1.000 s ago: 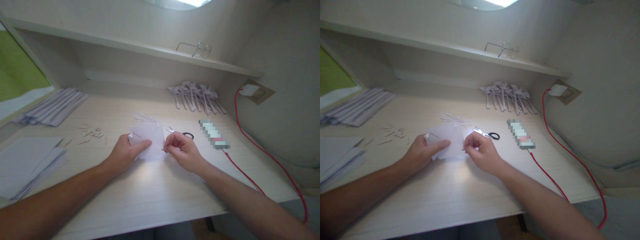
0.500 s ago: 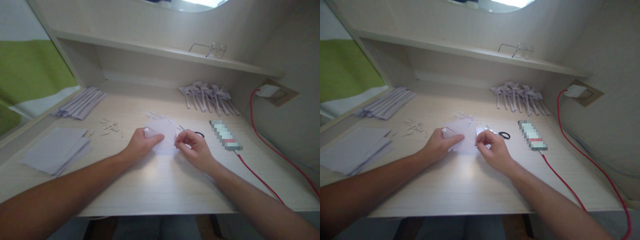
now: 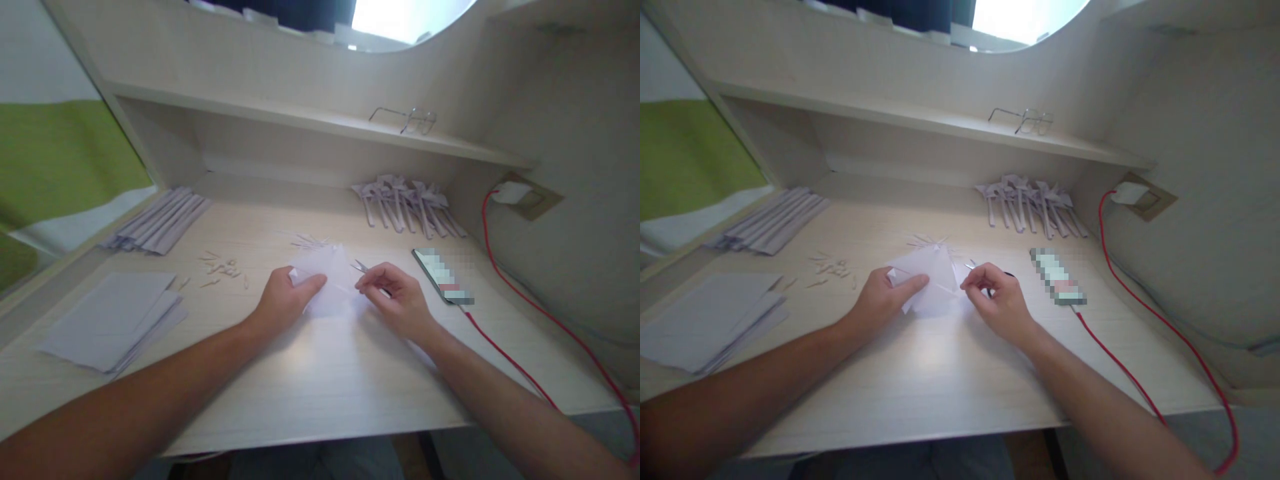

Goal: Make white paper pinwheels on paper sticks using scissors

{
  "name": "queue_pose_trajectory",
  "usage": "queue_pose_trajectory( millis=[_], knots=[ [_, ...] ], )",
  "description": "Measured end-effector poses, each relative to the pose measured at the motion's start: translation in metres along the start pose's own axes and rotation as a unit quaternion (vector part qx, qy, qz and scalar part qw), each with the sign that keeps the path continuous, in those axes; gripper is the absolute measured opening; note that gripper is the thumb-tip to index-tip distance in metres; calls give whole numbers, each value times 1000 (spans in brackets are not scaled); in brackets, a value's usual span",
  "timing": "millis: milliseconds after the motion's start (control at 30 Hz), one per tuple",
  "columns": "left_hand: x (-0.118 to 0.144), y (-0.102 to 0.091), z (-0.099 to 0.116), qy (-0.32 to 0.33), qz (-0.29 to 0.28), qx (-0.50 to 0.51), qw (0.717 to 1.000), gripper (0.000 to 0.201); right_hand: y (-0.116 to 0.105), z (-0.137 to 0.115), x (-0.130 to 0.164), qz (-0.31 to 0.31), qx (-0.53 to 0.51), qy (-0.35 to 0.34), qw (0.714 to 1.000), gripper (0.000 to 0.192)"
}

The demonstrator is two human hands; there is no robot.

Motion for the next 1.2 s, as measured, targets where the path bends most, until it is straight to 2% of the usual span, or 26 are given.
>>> queue_pose_trajectory(
  millis=[100,167,233,333,367,433,567,700,800,833,1000,1100,1200],
  knots=[
    [-4,-6,0,-5,9,5,1000,28,-23,-2,-10,7,41,16,999,2],
    [-7,-8,-3,-14,12,9,1000,30,-34,-1,-16,-27,128,49,990,7],
    [-9,-8,-8,-24,10,14,1000,32,-42,3,-19,-73,242,97,963,11],
    [-11,-6,-12,-29,4,8,1000,35,-57,19,-18,-115,392,180,895,15],
    [-10,-7,-12,-30,5,1,1000,36,-59,25,-17,-125,419,202,876,15],
    [-8,-11,-11,-35,16,-17,999,36,-59,36,-15,-143,436,224,860,15],
    [-4,-24,-6,-53,35,-44,997,38,-54,44,-16,-156,428,211,865,13],
    [-6,-34,-6,-59,41,-61,996,41,-62,40,-19,-147,421,195,874,7],
    [-11,-39,-12,-70,50,-84,993,42,-71,35,-28,-129,406,146,893,43],
    [-12,-39,-13,-72,51,-90,992,42,-73,36,-30,-131,399,135,898,48],
    [-12,-40,-14,-77,49,-120,989,43,-69,57,-31,-158,386,164,894,16],
    [-10,-40,-10,-79,46,-125,988,44,-68,55,-25,-149,401,174,887,14],
    [-9,-39,-8,-79,43,-119,989,43,-66,48,-17,-154,370,176,899,13]
  ],
)
Point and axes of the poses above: each hand's wrist, its own x-axis away from the middle knuckle, its own y-axis out of the palm, z = x × y, the point moved 10 cm from there along -x, towards the middle knuckle, and after that the axes turned 12 degrees about -x, right-handed, at the moved point
